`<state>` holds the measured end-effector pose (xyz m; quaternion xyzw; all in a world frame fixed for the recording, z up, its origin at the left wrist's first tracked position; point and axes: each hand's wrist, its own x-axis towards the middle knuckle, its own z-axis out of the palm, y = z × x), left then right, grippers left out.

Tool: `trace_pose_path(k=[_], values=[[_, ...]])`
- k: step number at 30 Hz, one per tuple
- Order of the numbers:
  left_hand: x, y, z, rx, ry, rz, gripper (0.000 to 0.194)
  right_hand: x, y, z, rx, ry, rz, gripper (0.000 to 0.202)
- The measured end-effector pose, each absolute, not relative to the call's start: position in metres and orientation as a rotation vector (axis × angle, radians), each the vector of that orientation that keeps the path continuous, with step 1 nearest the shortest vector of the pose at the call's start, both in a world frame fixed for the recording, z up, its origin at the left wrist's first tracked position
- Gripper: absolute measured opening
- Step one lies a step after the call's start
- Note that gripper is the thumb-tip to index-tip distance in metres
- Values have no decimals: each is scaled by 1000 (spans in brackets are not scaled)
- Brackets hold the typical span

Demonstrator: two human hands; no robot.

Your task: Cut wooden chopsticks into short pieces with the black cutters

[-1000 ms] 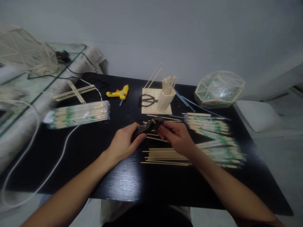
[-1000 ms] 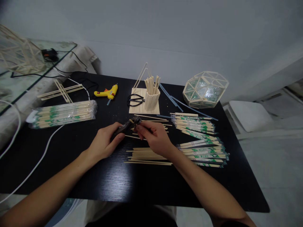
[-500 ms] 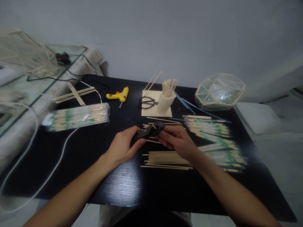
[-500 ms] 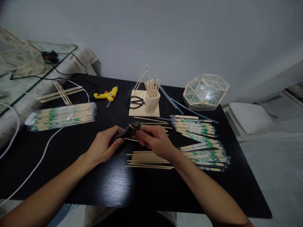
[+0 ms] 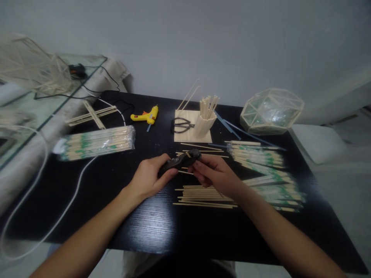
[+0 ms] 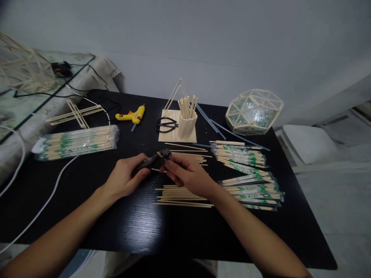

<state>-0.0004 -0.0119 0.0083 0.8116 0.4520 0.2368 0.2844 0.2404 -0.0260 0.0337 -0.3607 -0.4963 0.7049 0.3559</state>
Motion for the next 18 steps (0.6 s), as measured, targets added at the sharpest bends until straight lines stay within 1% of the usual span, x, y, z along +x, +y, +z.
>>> trace_pose_path(k=[5, 9, 11, 18], values=[[3, -12, 7, 2165, 1259, 600, 43, 241, -25, 39, -997, -1312, 1765, 31], [3, -11, 7, 2126, 1239, 583, 46, 246, -23, 44, -1033, -1330, 1636, 37], [3, -12, 7, 2098, 1213, 554, 47, 248, -23, 47, -1049, -1388, 1596, 37], [7, -16, 9, 2047, 1119, 456, 50, 258, -20, 54, -961, -1391, 1741, 27]])
